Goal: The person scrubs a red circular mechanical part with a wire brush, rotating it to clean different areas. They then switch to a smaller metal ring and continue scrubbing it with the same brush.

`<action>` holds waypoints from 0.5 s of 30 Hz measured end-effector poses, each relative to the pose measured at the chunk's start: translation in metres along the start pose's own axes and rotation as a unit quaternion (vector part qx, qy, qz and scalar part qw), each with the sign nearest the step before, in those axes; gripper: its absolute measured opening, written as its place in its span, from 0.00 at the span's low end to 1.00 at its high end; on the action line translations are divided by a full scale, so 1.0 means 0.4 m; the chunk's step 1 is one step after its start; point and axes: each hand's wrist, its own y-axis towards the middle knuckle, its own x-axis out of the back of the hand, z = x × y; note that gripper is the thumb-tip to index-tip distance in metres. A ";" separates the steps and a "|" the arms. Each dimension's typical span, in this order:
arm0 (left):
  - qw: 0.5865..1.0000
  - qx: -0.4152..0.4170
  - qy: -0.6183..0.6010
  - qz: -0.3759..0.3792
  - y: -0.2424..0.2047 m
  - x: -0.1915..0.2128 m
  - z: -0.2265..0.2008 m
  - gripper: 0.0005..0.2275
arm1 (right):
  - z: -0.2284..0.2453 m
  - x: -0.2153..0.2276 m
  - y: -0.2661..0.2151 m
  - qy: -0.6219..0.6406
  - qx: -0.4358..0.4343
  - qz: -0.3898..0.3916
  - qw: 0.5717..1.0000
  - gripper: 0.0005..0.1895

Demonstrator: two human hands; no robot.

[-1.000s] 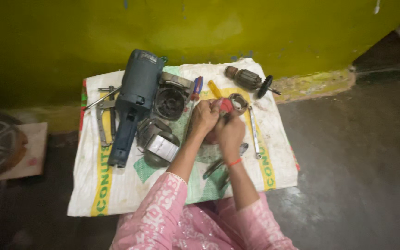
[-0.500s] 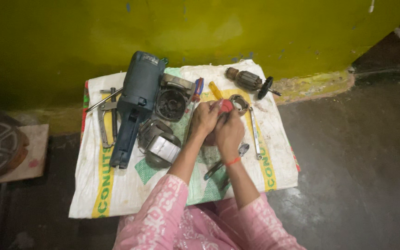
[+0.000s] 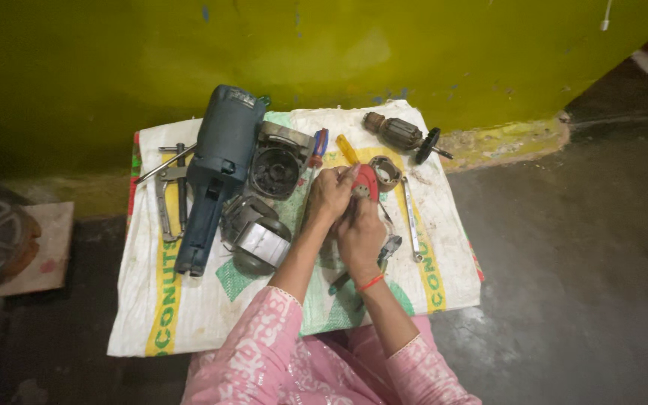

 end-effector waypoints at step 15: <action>1.000 0.029 -0.007 0.009 -0.005 -0.006 -0.009 0.21 | 0.020 0.051 0.000 0.000 0.048 0.001 0.999 0.21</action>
